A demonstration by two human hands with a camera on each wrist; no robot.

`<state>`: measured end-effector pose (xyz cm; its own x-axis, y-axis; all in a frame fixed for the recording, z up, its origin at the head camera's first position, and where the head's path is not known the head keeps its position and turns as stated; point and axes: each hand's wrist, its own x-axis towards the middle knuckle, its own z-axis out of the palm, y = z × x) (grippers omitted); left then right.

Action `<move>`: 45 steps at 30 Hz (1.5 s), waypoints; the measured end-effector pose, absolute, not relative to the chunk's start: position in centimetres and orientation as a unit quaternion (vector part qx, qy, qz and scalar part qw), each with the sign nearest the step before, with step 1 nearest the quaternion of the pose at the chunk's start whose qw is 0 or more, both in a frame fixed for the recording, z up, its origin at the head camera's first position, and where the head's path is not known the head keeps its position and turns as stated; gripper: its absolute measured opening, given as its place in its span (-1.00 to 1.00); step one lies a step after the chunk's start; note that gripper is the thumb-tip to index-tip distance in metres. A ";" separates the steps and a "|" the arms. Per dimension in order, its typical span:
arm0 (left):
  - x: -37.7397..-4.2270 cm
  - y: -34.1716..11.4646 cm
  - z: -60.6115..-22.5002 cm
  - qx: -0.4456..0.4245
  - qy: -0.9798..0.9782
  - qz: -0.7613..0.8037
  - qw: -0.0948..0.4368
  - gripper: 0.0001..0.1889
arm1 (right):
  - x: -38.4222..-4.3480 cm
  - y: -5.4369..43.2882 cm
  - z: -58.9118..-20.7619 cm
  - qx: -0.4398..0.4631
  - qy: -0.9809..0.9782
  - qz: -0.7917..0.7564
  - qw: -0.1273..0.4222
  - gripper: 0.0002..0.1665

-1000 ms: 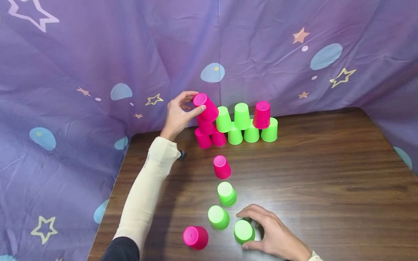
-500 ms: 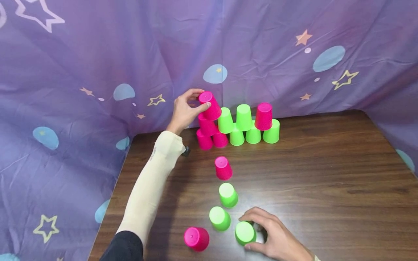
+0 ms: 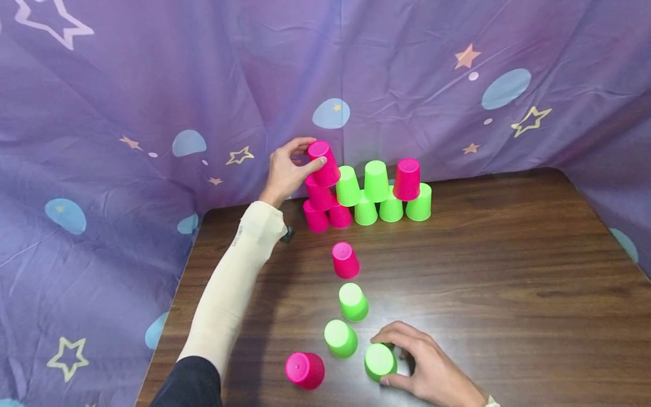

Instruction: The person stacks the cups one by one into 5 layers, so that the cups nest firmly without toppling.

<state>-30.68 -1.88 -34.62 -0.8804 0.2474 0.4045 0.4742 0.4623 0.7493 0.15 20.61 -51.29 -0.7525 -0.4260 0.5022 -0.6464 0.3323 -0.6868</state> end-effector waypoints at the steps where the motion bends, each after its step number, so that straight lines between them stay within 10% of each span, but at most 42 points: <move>1: -30.7 -1.8 -34.6 -0.213 -0.847 -0.472 0.119 -0.48 | 0.1 20.6 -51.3 0.332 -0.808 0.473 0.117 -0.31; 45: -26.7 -5.6 -36.9 -0.214 -0.812 -0.520 0.157 -0.22 | 0.2 21.5 -51.5 0.328 -0.805 0.478 0.126 -0.32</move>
<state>-26.72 -5.61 -36.89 -0.8592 0.1849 0.4771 0.5107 0.3673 0.7773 0.22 21.53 -51.47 -0.7526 -0.4089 0.5161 -0.6489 0.3280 -0.6865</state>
